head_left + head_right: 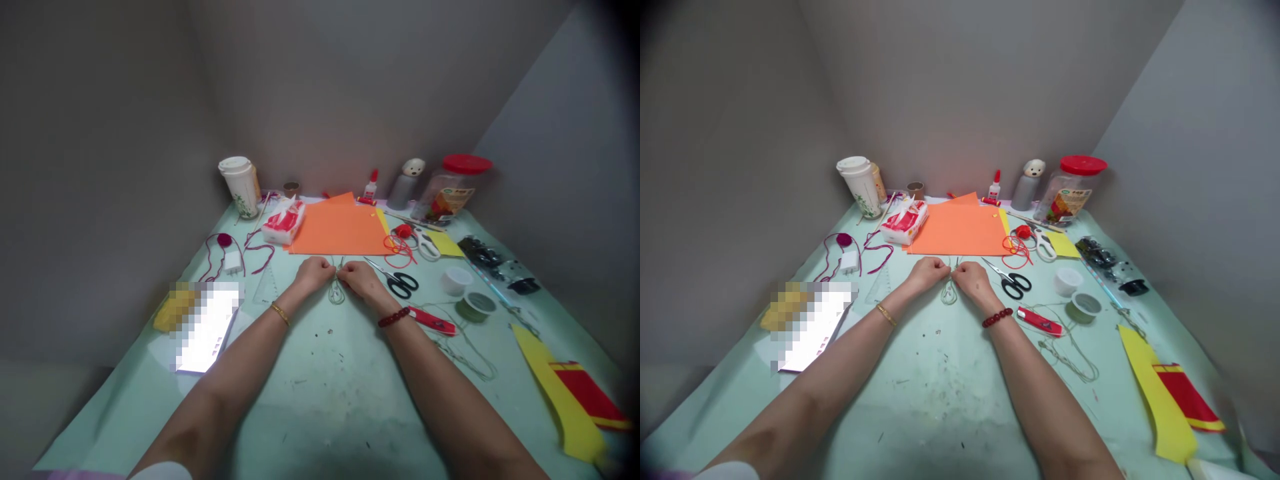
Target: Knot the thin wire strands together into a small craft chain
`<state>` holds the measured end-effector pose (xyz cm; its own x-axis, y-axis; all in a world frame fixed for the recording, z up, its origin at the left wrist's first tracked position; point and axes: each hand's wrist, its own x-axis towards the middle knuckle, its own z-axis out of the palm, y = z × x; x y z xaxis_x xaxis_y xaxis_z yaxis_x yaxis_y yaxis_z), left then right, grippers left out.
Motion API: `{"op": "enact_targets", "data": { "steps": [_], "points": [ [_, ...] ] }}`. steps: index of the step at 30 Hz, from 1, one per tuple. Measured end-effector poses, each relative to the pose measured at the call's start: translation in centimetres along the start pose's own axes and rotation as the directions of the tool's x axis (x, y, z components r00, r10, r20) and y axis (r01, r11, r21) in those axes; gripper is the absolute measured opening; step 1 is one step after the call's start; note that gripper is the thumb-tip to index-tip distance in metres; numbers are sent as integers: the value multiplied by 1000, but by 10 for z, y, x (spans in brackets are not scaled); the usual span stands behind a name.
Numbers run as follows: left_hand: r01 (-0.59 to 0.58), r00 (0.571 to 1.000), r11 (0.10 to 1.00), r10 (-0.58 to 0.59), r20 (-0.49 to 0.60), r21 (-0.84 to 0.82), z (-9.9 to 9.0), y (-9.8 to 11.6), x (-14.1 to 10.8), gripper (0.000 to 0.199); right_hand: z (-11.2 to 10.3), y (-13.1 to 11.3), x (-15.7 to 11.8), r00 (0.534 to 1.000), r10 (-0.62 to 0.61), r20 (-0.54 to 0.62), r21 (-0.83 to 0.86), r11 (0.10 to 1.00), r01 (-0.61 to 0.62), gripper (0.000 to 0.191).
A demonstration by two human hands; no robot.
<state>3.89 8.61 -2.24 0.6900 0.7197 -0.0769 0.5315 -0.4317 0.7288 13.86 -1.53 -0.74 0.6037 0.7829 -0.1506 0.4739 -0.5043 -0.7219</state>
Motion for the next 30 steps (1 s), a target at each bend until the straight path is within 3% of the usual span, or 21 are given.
{"op": "enact_targets", "data": {
  "steps": [13,16,19,23,30],
  "points": [
    [-65,997,990,69,-26,121,0,3,-10,19,-1,6,-6,999,30,31,95,995,-33,12],
    [-83,990,993,92,-110,78,1,3,-15,18,-2,4,-7,999,38,38,130,991,-42,12],
    [-191,955,981,188,-228,8,1,3,-19,20,-1,4,-7,997,50,54,176,983,-59,11],
    [-326,939,945,322,-117,-11,3,4,-23,15,-2,5,-8,995,71,68,248,965,-86,12],
    [-275,960,961,277,-36,40,3,1,-22,25,-3,4,-10,994,81,72,293,951,-98,12]
  ]
}}
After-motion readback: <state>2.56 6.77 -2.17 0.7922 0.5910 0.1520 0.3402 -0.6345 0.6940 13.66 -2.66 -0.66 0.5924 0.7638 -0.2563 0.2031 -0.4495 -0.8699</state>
